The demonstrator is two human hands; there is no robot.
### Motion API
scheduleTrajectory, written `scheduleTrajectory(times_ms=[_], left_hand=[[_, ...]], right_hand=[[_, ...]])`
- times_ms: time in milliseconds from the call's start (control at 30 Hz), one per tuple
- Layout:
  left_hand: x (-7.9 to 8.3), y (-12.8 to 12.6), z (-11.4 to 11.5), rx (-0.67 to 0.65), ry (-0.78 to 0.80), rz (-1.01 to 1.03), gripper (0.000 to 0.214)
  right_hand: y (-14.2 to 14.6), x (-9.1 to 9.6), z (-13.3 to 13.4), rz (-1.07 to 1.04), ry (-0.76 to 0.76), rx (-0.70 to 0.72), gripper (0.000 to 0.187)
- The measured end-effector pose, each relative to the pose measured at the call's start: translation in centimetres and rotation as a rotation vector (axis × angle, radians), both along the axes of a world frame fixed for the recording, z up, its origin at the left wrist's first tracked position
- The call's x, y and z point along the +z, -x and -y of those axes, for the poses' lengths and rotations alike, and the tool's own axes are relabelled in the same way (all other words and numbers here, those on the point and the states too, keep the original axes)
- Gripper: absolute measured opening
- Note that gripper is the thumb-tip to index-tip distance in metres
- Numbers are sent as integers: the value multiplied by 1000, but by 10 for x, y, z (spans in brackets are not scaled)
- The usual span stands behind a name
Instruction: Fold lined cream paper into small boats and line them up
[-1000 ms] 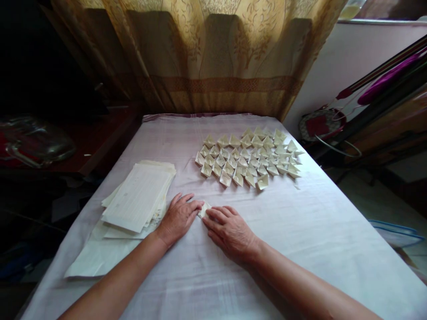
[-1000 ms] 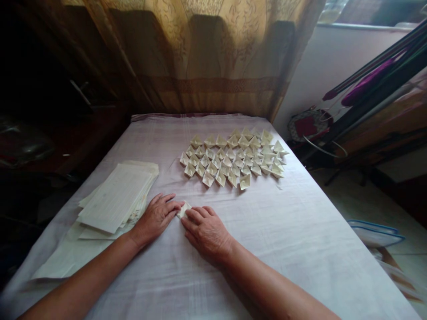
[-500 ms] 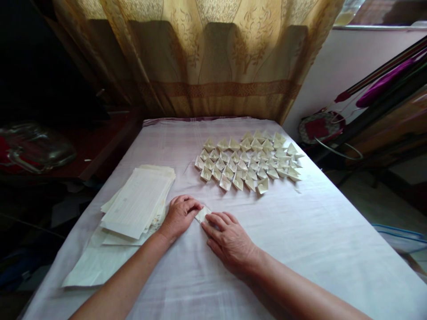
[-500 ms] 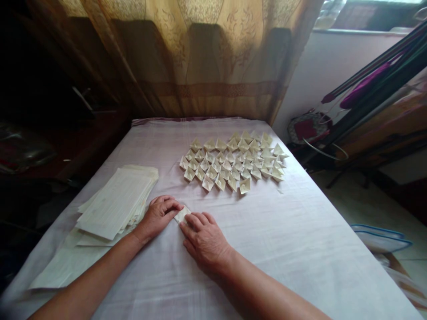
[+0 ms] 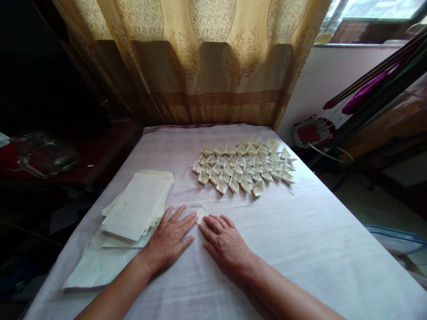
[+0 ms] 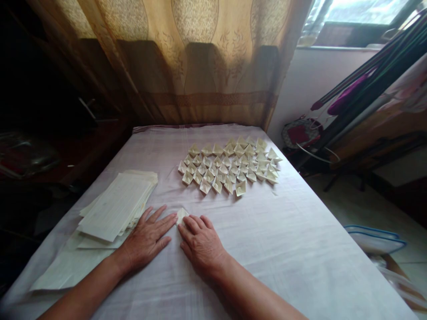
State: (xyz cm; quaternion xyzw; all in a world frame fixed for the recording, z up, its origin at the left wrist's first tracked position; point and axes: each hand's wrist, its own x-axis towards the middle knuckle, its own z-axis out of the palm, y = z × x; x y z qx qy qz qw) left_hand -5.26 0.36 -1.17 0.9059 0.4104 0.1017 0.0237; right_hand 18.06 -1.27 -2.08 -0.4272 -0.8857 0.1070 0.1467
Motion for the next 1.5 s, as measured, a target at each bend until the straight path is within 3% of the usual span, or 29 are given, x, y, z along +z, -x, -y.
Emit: scheduleTrajectory(times_ms=[133,300,700,1033,1200,1500], left_hand=[[0,4,7,-18,-121,-59,47],[1,-1,-1,-31,-180,-59,44],[22,-34,-23,-15,-83,-89,25],[12,-35,-34,102,52,63,18],[11,-36,-31,135,68,122,19],[-4,-36,-15,136,-10,219,29]], right_hand=[[0,0,1,-5,25,-8,44],[1,1,2,-5,32,-10,44],[1,0,8,36,-36,17,44],[-7,4,2,22,31,76,44],[-8,2,5,29,26,-121,51],[0,9,-5,-44,-16,-177,34]])
